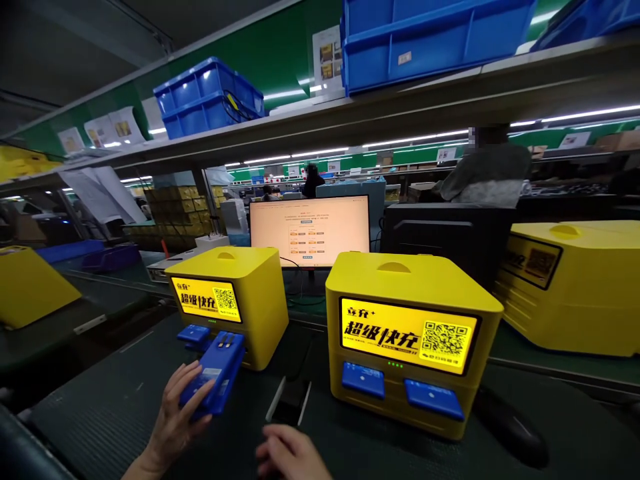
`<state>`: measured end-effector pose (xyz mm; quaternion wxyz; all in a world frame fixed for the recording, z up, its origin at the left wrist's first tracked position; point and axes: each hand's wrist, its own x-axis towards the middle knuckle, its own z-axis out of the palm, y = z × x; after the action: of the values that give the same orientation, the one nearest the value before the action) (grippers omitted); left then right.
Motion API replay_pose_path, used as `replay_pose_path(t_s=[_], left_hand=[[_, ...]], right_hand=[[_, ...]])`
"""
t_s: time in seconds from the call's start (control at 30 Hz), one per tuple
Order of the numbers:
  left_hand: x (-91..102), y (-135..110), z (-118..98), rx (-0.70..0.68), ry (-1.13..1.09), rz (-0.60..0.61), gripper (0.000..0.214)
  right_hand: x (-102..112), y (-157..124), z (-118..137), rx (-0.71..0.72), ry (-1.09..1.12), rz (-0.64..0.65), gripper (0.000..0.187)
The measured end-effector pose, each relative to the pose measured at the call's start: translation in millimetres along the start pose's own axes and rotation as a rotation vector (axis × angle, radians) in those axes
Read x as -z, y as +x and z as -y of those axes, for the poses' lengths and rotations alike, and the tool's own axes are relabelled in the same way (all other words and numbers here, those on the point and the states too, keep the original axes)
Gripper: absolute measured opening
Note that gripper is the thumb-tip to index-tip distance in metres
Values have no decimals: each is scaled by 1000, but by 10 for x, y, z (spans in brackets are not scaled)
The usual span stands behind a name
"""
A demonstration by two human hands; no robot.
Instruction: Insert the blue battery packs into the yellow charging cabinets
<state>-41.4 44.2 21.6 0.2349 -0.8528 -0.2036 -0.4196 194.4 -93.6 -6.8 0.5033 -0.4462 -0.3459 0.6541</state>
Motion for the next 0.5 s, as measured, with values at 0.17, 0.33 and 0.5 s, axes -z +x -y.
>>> replay_pose_path(t_s=[0.17,0.33,0.5], left_hand=[[15,-24,-32,32,-7,-9,43],[0,-59,-18,3,-13,-8,41],[2,-144,208,-57,22,18,47]], right_hand=[[-806,724,301,-2,134,19,60],[-953,953,261,91,67,-111,50],[-1004,909,152,73,78,-102,54]])
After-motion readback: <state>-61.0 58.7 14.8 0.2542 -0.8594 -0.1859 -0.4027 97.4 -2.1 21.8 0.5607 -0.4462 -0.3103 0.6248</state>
